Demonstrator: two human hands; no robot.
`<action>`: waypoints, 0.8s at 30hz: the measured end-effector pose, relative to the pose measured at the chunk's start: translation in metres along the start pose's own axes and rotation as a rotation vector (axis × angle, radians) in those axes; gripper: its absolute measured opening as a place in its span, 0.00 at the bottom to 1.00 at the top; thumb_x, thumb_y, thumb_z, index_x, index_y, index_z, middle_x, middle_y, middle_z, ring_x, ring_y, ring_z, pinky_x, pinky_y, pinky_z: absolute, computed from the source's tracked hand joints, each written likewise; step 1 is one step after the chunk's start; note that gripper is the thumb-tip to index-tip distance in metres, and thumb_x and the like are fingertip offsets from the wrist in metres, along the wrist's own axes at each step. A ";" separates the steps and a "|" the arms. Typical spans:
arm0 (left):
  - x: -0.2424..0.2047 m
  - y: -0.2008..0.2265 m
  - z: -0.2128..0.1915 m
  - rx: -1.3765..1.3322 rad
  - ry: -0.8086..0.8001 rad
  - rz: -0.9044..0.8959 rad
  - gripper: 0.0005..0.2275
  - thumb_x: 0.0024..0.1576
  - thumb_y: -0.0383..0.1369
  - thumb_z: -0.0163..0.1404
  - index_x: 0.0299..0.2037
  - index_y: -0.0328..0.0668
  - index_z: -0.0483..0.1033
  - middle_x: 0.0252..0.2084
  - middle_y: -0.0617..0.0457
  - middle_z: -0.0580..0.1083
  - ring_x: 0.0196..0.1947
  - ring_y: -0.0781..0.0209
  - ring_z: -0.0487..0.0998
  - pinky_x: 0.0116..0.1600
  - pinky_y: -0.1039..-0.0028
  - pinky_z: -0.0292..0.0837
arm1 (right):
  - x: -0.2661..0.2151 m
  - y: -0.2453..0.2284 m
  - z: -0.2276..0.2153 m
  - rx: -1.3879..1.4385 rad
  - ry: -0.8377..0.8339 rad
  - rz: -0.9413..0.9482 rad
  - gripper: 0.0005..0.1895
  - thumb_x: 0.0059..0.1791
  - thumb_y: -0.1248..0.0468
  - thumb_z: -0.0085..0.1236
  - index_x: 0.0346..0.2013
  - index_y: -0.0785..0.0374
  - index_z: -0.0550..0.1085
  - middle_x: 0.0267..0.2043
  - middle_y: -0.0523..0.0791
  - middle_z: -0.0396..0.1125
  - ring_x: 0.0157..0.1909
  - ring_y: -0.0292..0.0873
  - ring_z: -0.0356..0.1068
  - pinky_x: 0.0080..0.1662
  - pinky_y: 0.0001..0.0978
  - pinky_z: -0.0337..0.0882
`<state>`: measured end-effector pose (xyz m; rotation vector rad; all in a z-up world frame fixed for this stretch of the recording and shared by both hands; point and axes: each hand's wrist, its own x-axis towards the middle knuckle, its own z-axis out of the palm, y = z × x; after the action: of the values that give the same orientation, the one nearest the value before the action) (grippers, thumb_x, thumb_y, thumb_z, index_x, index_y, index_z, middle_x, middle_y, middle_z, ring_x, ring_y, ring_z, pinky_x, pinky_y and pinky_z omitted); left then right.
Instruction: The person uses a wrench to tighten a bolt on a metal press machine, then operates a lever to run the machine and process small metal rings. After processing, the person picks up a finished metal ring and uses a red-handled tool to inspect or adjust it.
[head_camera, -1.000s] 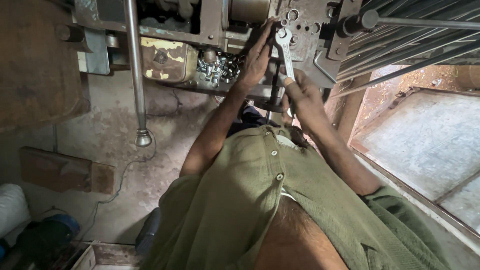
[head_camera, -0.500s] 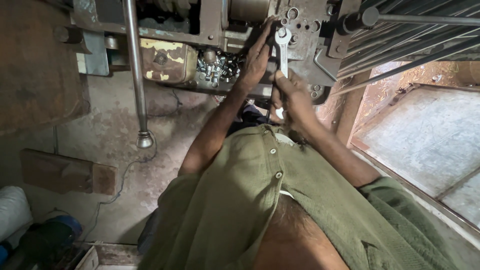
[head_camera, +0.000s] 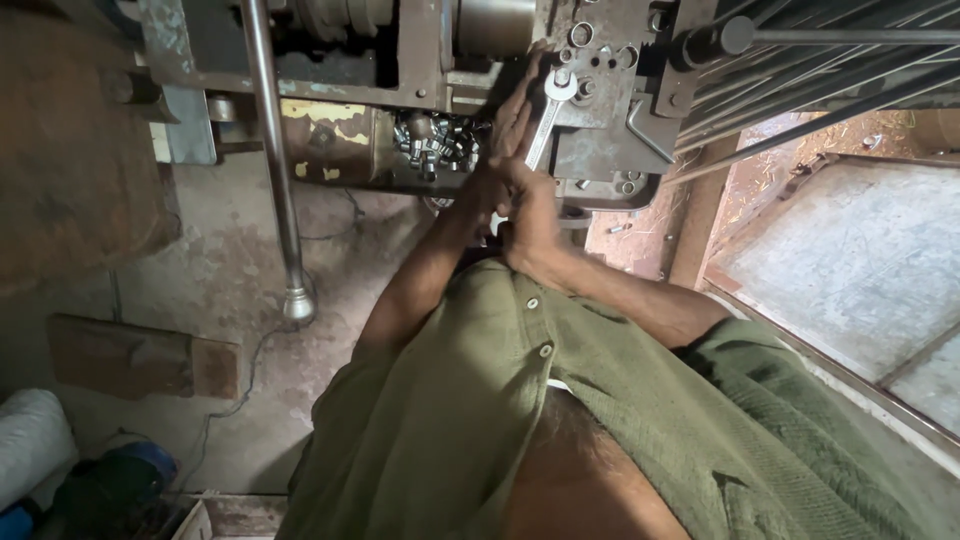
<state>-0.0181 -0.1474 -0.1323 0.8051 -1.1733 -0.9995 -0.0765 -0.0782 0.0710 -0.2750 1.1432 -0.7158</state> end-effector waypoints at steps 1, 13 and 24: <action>-0.005 0.004 -0.002 0.011 0.004 -0.012 0.25 0.75 0.44 0.27 0.79 0.44 0.46 0.83 0.49 0.46 0.82 0.56 0.43 0.84 0.64 0.34 | 0.001 0.003 0.003 0.016 0.054 0.031 0.12 0.49 0.60 0.53 0.22 0.59 0.68 0.17 0.40 0.56 0.17 0.38 0.57 0.21 0.35 0.58; -0.044 0.032 -0.013 0.111 0.003 -0.071 0.24 0.75 0.44 0.26 0.79 0.43 0.47 0.82 0.47 0.49 0.82 0.54 0.47 0.85 0.63 0.39 | 0.024 0.033 0.024 0.161 -0.035 -0.011 0.13 0.47 0.60 0.50 0.19 0.56 0.63 0.16 0.41 0.55 0.21 0.40 0.62 0.28 0.33 0.62; -0.041 0.051 -0.013 0.176 -0.022 -0.106 0.24 0.75 0.43 0.26 0.79 0.43 0.48 0.81 0.45 0.51 0.82 0.53 0.50 0.85 0.63 0.43 | 0.009 0.012 0.064 0.236 0.047 -0.297 0.35 0.43 0.69 0.55 0.62 0.49 0.53 0.17 0.38 0.53 0.16 0.35 0.55 0.19 0.34 0.60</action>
<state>0.0013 -0.0903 -0.1034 1.0071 -1.2602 -1.0032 -0.0128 -0.0846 0.0841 -0.2313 1.0607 -1.1157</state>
